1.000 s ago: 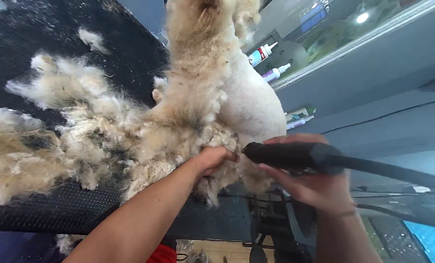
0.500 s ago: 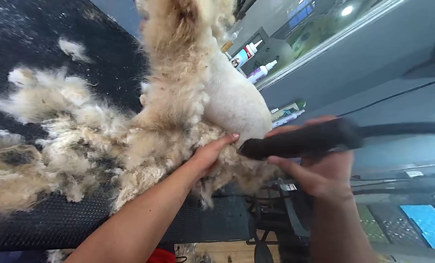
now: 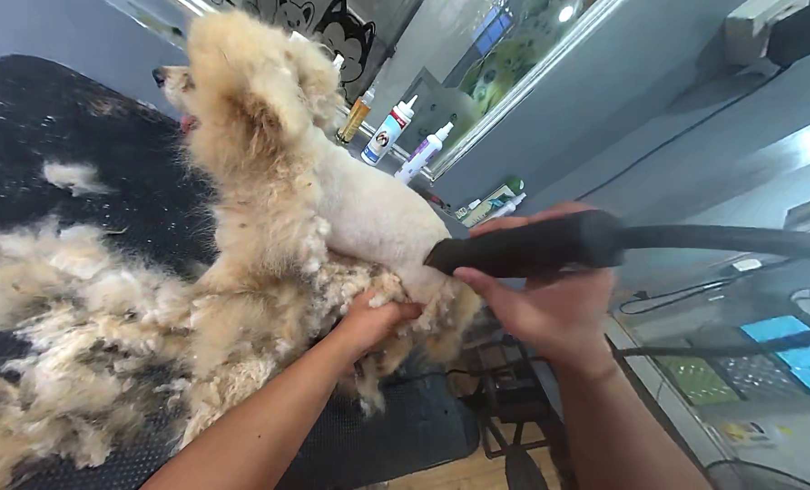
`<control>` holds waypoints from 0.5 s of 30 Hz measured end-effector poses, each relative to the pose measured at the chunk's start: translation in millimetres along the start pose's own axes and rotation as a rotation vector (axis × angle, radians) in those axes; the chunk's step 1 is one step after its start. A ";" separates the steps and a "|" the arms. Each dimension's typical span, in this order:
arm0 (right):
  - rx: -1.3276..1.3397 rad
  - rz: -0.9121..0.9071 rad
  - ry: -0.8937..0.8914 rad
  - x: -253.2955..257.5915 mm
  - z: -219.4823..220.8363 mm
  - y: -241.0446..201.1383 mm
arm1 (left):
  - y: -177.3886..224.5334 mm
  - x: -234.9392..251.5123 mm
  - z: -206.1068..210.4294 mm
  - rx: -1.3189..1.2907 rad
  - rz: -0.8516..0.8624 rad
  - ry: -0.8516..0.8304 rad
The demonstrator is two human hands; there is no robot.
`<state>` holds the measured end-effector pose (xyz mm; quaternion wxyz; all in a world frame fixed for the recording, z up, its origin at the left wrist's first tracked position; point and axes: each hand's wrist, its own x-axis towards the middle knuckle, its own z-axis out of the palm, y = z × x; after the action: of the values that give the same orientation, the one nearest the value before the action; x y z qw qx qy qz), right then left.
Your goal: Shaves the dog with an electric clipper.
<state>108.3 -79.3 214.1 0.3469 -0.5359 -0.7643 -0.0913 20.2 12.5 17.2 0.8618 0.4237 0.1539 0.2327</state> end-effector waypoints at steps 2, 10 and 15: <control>-0.054 0.044 -0.048 -14.6 9.6 4.1 | 4.9 -2.0 -0.2 0.045 -0.035 0.018; 0.028 -0.030 -0.030 -14.4 8.0 1.8 | -4.5 3.8 -2.9 0.051 -0.007 -0.005; -0.077 -0.033 -0.028 -18.8 19.1 8.6 | -0.1 2.9 -4.3 0.019 0.028 -0.022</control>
<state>111.2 -80.3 186.1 0.3138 -0.5373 -0.7738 -0.1189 20.7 16.8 14.4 0.8560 0.4366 0.1405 0.2387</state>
